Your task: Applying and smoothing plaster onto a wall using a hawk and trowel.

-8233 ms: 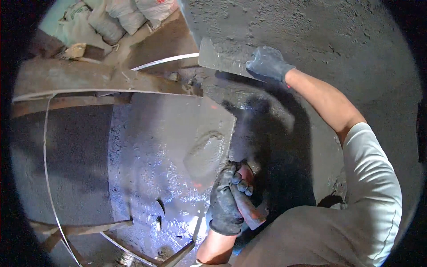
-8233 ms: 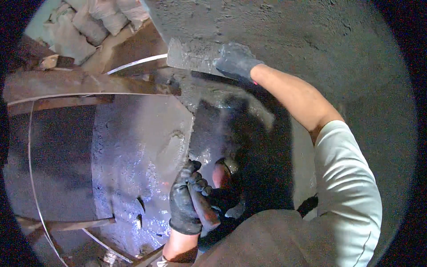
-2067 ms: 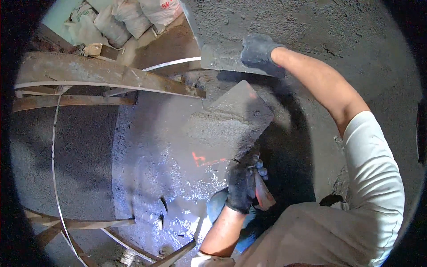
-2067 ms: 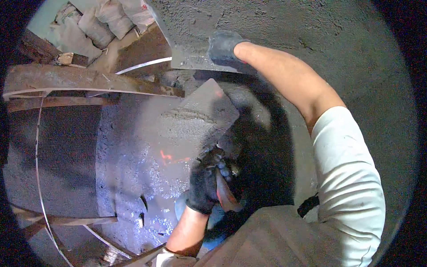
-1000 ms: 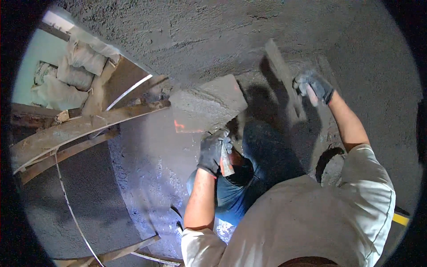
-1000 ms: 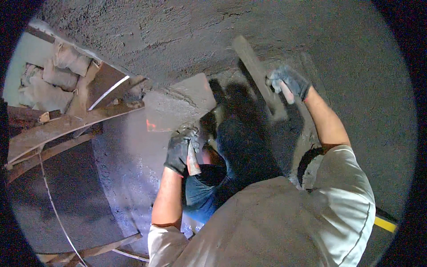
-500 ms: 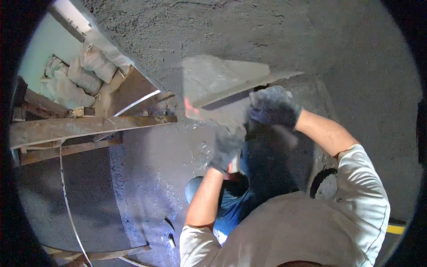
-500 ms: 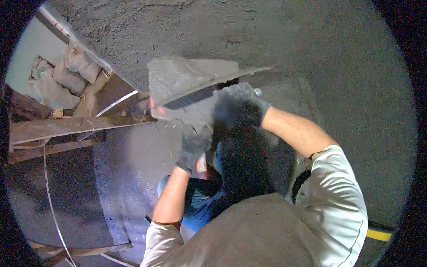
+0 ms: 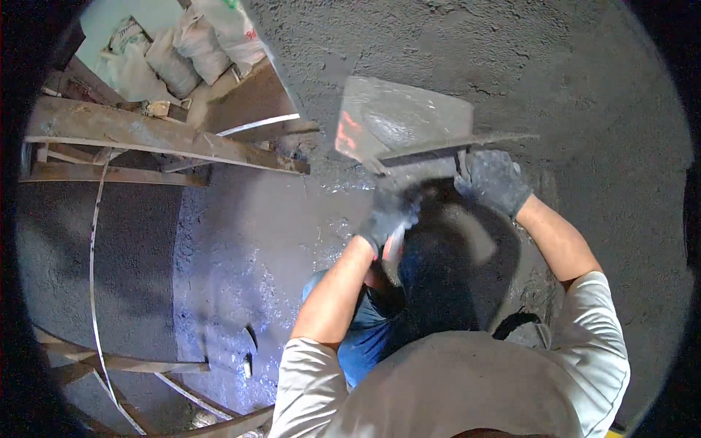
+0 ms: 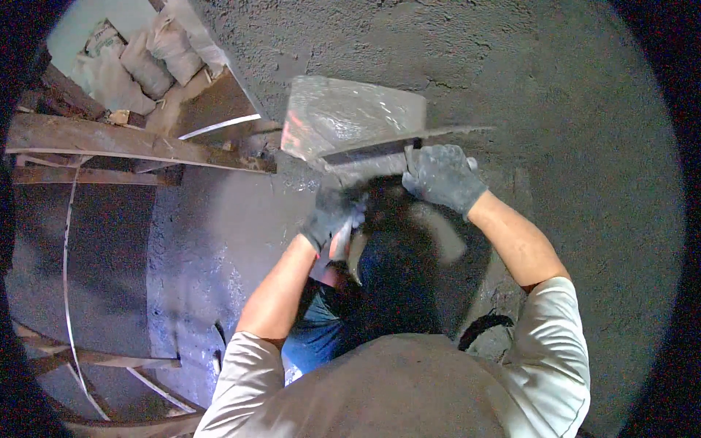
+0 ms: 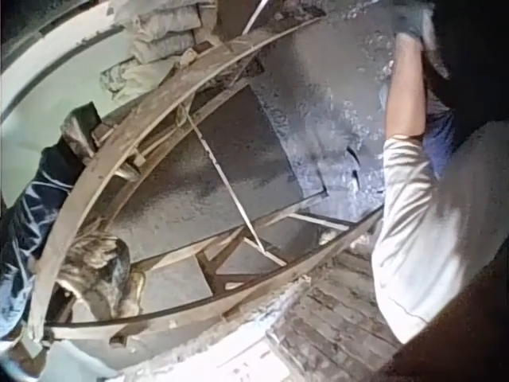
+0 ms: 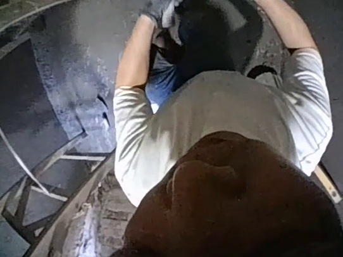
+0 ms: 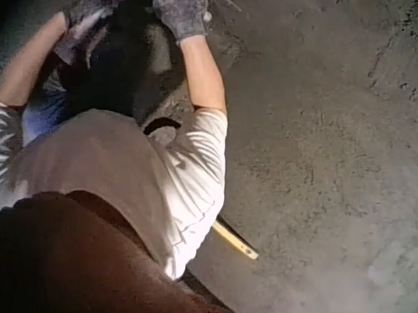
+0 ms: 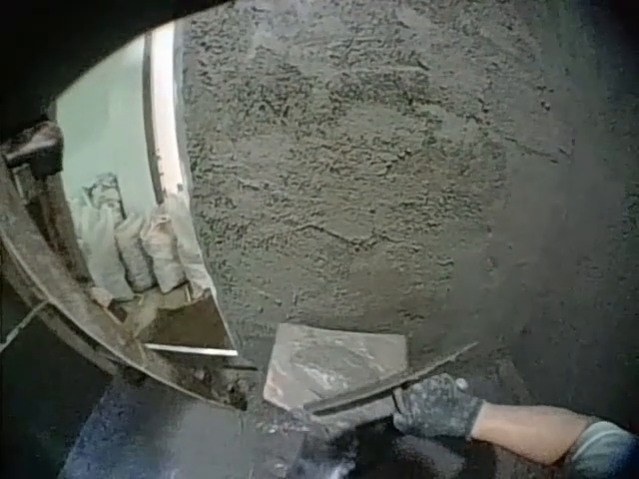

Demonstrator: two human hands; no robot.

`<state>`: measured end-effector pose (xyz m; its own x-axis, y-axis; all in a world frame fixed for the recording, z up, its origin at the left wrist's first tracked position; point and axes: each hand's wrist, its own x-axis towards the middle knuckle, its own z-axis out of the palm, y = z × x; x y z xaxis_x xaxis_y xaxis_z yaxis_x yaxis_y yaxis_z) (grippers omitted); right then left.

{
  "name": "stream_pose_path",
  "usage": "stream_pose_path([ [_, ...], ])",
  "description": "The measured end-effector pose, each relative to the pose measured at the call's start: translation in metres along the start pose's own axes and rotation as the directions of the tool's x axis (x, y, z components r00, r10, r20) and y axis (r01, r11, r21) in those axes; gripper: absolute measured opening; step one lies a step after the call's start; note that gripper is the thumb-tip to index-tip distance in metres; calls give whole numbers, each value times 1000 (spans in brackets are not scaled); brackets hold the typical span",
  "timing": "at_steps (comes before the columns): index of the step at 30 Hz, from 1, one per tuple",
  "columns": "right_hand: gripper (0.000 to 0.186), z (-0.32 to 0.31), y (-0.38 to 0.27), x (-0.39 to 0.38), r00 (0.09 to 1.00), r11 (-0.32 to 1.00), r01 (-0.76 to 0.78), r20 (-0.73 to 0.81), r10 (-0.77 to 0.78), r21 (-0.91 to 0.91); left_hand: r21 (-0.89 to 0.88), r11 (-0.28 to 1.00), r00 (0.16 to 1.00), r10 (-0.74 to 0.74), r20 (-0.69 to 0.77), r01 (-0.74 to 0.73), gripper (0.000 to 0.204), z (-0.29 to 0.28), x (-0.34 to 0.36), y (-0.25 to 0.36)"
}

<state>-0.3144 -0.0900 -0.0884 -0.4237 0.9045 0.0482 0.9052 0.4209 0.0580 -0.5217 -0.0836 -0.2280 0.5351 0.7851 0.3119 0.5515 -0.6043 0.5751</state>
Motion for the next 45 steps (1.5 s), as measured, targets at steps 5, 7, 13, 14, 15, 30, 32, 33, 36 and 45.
stream_pose_path([
  [5,45,37,7,22,984,998,-10,-177,20,57,-714,672,952,-306,-24,198,50,45,-12,20],
  [7,49,47,9,41,993,983,-114,-23,118,146,-662,679,948,-226,223,317,49,30,-11,6],
  [13,36,-7,16,44,991,956,132,41,-125,-264,-872,-105,796,-365,482,479,34,45,-15,-37],
  [14,30,26,60,38,940,939,329,-64,-336,-97,-798,-332,697,-389,602,504,31,36,-8,-30],
  [15,30,28,61,42,943,942,322,-57,-328,-94,-791,-337,693,-383,611,510,31,33,-9,-30],
  [30,43,132,127,56,991,994,109,-74,-108,18,-506,799,943,-314,109,324,11,10,-46,-54],
  [32,39,145,121,56,990,991,133,-43,-133,3,-321,876,927,-297,228,360,12,-19,-37,-37],
  [33,39,148,107,59,989,990,143,-38,-143,0,-121,930,893,-289,346,348,13,-34,-33,-29],
  [36,35,188,79,66,982,993,100,-170,-88,66,-162,870,857,-396,331,465,19,-19,-51,-39],
  [45,30,234,1,96,976,970,102,-210,-55,219,-336,854,918,-365,156,397,22,46,-155,-132],
])
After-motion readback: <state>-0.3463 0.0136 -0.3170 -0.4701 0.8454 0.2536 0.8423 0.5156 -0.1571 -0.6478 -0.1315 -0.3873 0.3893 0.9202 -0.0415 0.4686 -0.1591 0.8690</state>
